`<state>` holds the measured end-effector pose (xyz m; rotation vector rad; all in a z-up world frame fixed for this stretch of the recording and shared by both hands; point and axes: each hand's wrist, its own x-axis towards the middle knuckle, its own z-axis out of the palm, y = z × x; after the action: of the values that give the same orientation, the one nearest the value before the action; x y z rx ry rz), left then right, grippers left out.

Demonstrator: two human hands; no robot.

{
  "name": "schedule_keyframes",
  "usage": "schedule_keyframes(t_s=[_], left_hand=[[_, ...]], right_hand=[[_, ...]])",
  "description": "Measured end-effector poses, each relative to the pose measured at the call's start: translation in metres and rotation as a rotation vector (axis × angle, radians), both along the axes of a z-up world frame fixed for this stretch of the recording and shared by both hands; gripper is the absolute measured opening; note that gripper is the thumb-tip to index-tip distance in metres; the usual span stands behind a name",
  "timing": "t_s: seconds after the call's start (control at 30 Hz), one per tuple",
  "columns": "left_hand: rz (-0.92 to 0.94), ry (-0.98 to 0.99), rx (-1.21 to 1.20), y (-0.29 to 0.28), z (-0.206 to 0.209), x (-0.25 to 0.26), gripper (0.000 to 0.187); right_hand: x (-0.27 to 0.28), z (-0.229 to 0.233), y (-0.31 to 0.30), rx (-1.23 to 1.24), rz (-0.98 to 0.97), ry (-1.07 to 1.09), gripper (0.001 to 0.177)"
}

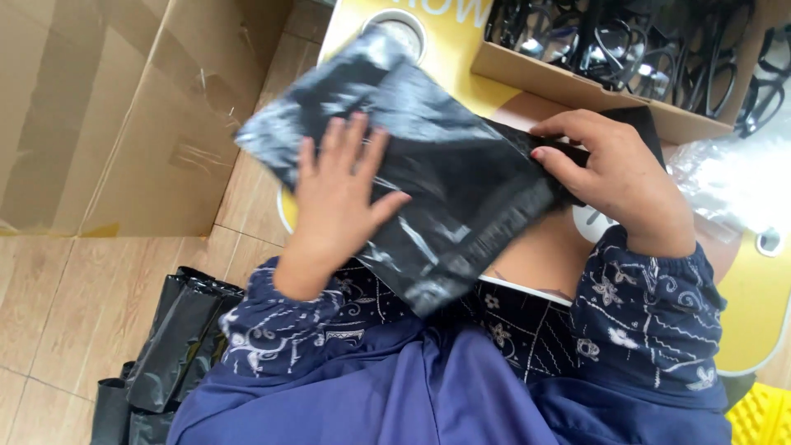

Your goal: The person wraps a pair of sunglasses in a white tissue, then rolls the tissue in black bubble wrap, and finally places the wrapped bundle into a black plastic mailer. The process is repeated for a second pair of sunglasses.

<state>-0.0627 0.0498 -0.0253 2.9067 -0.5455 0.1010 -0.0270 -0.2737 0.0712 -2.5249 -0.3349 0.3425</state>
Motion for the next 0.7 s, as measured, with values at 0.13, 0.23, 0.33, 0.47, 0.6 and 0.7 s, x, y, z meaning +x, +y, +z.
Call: schedule_keyframes(t_s=[0.13,0.23,0.33,0.47,0.6,0.7], left_hand=[[0.060,0.074,-0.019,0.014,0.035,-0.001,0.077],[0.046,-0.066,-0.007,0.002,0.038,-0.010,0.061],[-0.027,0.050,-0.105,-0.015,0.030,-0.018,0.065],[-0.047,0.074,-0.008,-0.022,0.012,-0.020,0.074],[-0.024,0.032,0.017,-0.024,0.011,-0.014,0.073],[0.004,0.022,0.022,-0.027,0.006,-0.006,0.075]], right_hand=[[-0.001,0.003,0.002,-0.026,0.039,0.012,0.036],[-0.001,0.001,0.004,0.021,0.066,0.032,0.044],[0.001,-0.005,0.004,-0.024,0.096,0.048,0.055],[0.001,-0.012,0.005,-0.078,0.069,0.106,0.073],[0.000,-0.016,0.001,-0.137,0.040,0.114,0.074],[-0.003,0.005,0.008,-0.057,-0.056,0.151,0.062]])
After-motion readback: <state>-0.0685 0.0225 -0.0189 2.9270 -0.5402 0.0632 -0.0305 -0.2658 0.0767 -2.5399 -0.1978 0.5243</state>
